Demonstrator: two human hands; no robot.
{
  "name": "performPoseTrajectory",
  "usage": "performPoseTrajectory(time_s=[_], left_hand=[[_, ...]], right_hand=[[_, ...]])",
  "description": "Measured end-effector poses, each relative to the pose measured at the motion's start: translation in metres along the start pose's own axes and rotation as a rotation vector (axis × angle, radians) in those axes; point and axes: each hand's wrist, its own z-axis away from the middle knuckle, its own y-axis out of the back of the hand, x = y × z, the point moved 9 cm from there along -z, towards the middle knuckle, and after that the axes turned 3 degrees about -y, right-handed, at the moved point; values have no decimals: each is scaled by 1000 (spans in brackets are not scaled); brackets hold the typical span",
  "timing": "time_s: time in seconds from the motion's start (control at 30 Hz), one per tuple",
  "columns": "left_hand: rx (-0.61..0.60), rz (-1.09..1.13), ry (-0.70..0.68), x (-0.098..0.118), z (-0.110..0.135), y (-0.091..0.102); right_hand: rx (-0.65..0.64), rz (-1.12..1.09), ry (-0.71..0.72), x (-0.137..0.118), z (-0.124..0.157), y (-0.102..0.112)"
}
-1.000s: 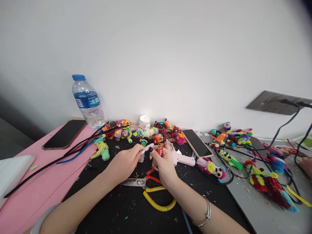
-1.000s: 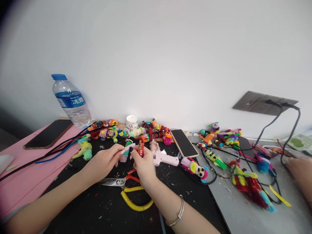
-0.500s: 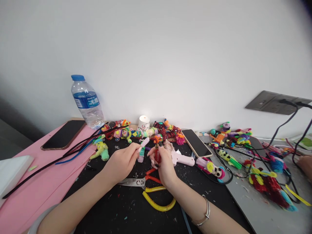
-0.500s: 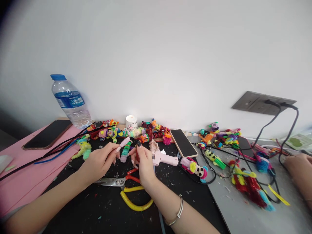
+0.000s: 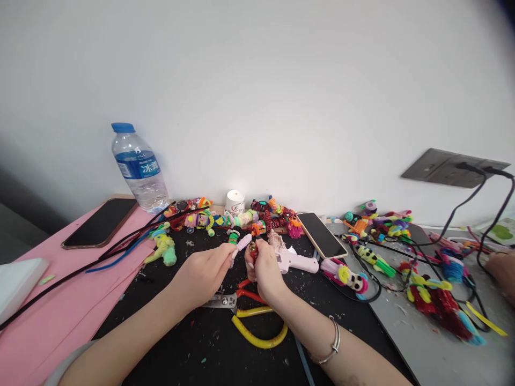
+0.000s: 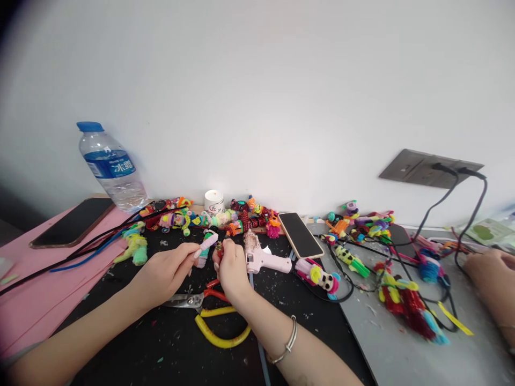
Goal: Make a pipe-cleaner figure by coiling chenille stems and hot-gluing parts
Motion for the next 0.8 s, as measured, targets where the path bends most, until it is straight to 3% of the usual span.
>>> performPoseTrajectory(time_s=[0.43, 0.8], left_hand=[[60, -103, -60, 4, -2, 6], [109, -153, -143, 11, -2, 10]], right_hand=[[-22, -42, -99, 1, -2, -3], [-11, -41, -85, -3, 2, -3]])
